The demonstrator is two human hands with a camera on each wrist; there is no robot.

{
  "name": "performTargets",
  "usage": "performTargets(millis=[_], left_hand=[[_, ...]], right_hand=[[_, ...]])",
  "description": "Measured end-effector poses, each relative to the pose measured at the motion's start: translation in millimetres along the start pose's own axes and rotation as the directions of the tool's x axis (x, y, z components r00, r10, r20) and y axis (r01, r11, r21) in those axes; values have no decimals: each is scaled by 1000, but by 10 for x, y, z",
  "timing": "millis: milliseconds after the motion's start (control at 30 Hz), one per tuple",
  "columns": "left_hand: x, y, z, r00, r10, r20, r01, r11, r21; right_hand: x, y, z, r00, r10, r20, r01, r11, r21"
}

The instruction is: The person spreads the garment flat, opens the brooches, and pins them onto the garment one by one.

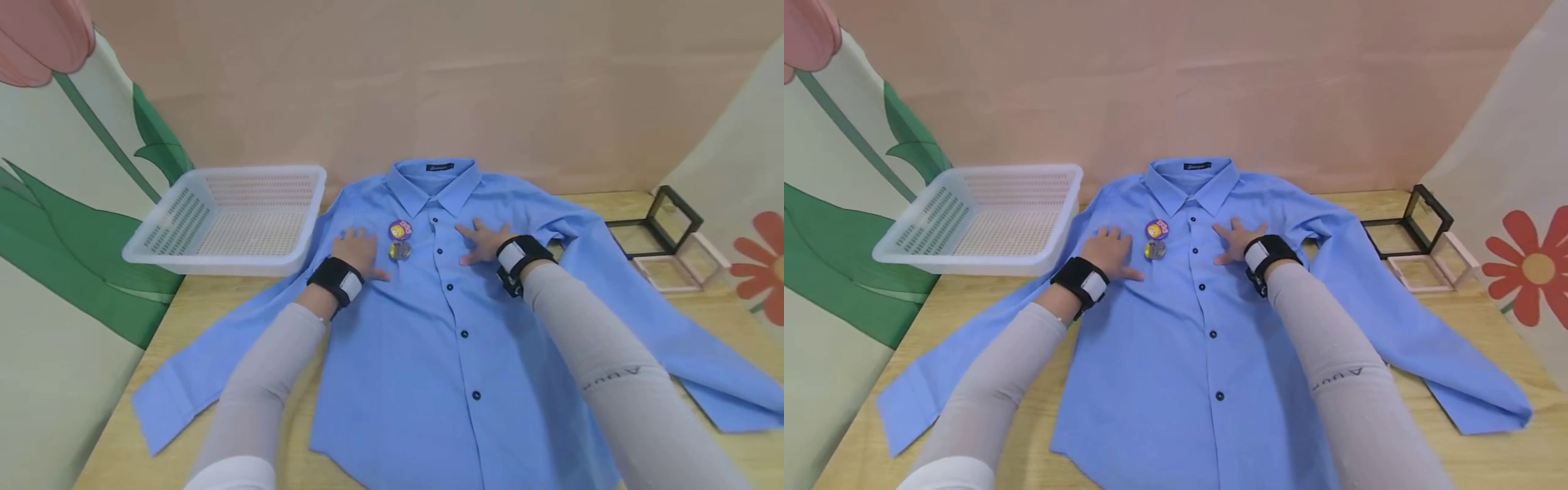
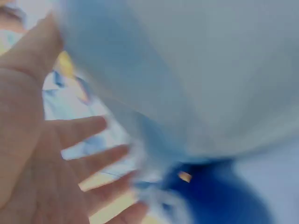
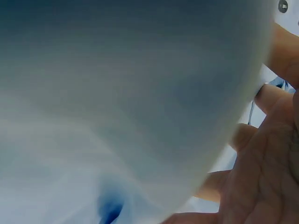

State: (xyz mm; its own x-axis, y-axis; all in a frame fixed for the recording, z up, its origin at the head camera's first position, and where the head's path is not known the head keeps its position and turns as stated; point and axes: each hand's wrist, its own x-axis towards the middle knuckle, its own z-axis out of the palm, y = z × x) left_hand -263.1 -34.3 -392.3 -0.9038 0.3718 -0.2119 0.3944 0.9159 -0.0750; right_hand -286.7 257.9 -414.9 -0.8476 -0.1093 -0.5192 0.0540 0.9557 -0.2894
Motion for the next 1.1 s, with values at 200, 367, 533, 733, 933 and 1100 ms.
performTargets(millis=[200,367,533,733,933,1100], left_hand=[[14,-73,-27,992,-42,117,51,996,-79],[69,-134,-42,980,-43,195,66,991,-117],[-2,-172,-151,998,20,60,0,951,-311],[-683,14,-274,893,23,-449,-264,835,-483],[-1176,192,-363,826,59,-560,-352,830,-432],[-1226,235,-408,882,125,-454,-332,850,-410]], right_hand=[[-8,82,32,1000,-26,-14,25,1000,-17],[-11,252,9,990,-94,-103,104,990,98],[-528,352,-17,883,-209,-419,315,928,201],[-1323,293,181,663,-152,-733,431,878,207],[-1769,70,241,603,-232,-763,406,913,43],[-1936,-68,217,766,-242,-595,306,952,6]])
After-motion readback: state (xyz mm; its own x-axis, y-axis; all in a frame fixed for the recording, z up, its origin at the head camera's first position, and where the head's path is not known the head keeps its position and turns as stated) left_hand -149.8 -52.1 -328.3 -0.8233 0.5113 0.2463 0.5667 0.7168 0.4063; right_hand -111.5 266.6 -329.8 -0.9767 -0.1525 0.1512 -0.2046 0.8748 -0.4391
